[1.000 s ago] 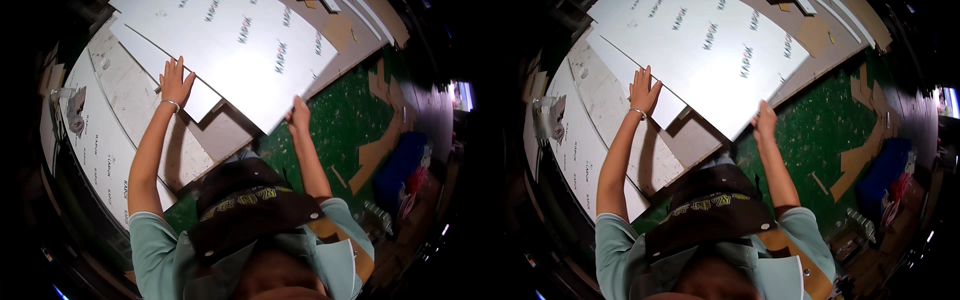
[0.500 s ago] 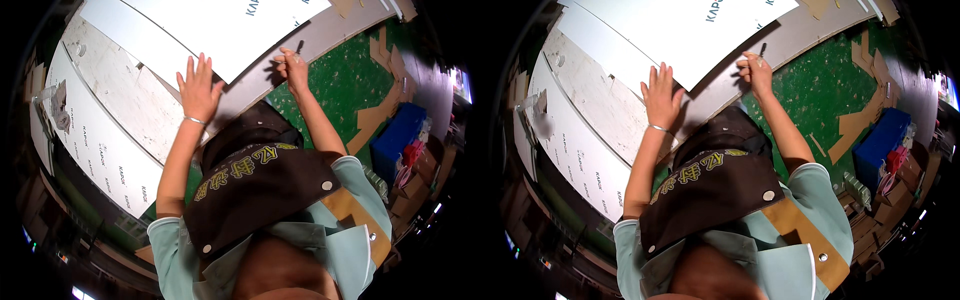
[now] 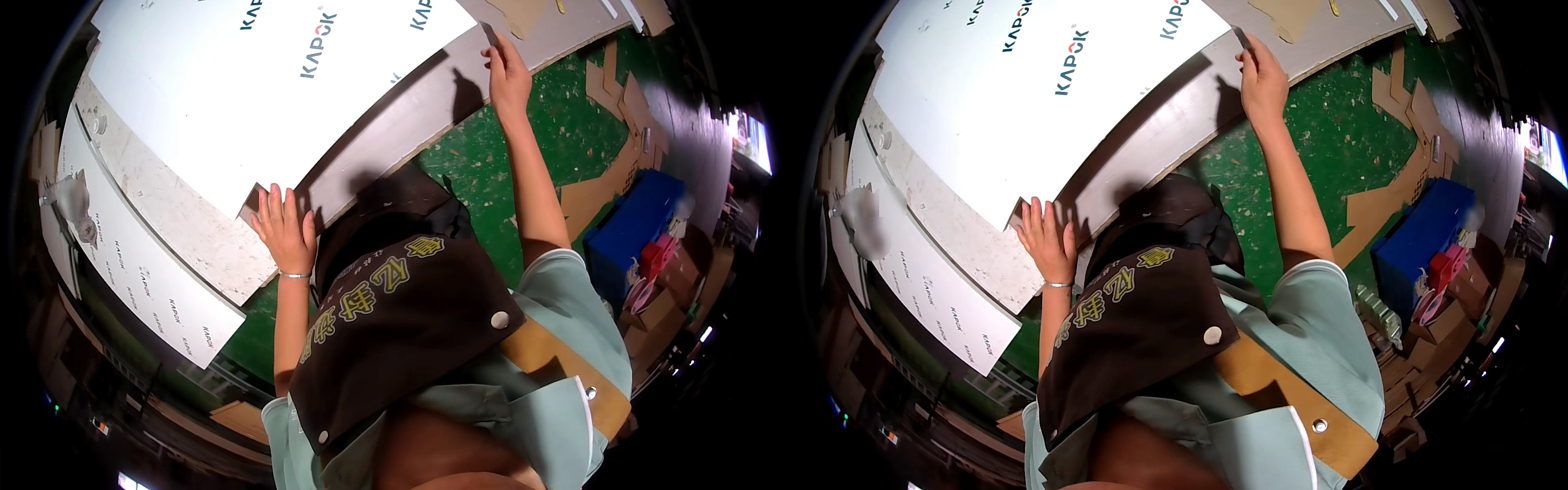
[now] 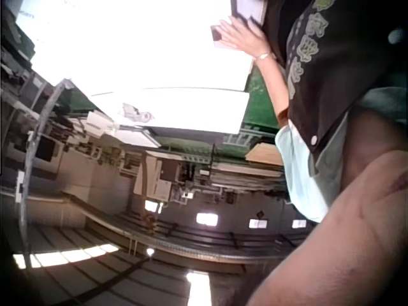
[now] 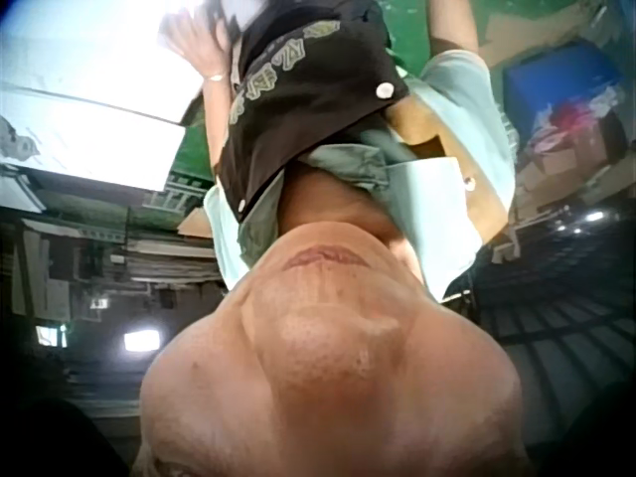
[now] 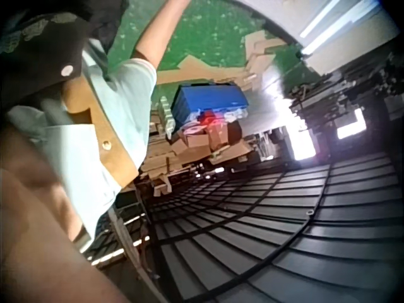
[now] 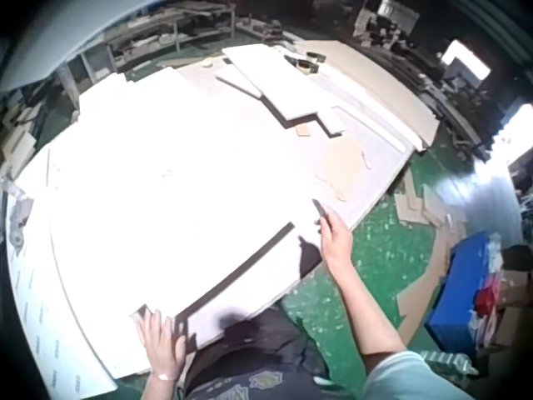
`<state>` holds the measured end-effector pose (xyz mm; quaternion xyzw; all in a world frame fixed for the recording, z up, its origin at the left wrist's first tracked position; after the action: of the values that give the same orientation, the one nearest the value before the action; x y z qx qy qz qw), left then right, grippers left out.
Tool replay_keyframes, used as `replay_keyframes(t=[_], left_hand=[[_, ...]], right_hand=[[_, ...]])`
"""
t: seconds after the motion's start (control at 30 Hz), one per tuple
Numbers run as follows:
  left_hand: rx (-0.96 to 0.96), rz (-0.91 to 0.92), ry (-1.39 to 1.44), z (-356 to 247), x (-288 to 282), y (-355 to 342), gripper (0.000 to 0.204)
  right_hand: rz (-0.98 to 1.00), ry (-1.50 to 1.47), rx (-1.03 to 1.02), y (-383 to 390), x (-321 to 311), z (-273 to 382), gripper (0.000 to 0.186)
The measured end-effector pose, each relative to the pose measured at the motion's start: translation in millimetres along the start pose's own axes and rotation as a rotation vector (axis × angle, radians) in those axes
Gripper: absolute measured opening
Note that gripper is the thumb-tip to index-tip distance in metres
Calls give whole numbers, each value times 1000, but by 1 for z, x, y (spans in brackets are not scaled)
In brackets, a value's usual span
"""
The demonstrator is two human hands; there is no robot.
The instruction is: The person trims the edges of large white panels using a utility knife on a green workbench. They repeatedly align the panels, score the edges, and peel away excess material, then stack the trimmed pieces.
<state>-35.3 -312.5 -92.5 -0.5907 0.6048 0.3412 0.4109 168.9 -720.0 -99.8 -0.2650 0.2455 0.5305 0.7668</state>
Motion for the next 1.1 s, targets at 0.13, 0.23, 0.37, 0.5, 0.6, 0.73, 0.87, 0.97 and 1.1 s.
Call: replay_keyframes(t=[0.13,0.23,0.37,0.5,0.6,0.73,0.87,0.97,1.1], left_hand=[[-55,-53,32,-6,-6,6,60],[-106,-127,138,-11,-10,9,59],[-330,-146,519,-6,0,14,58],[-500,-199,872,-1,12,20,60],[-560,-223,976,0,15,24,58],[-712,-245,1084,-1,15,23,53],[-738,-243,1242,0,21,22,52],[-716,-201,1218,-2,19,19,52],[-724,-170,1226,-2,21,16,53]], right_hand=[[-31,253,-187,-21,11,19,30],[-2,380,-285,-29,20,25,33],[18,373,-300,-27,24,28,36],[49,291,-284,-1,33,37,35],[113,288,-357,30,48,62,34],[63,204,-308,11,34,40,36],[0,380,-234,-19,17,26,34],[76,355,-264,24,38,55,39],[159,240,-394,91,69,110,35]])
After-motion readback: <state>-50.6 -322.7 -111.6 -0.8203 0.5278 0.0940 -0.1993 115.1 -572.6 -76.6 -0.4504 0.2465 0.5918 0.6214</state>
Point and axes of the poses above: each hand's wrist, its own y-axis away from the middle knuckle, its own x-axis out of the palm, z = x × y, the point moved 8 cm from there along -y, towards the middle knuckle, and after that the axes turned 5 degrees about y, right-handed, at the moved point
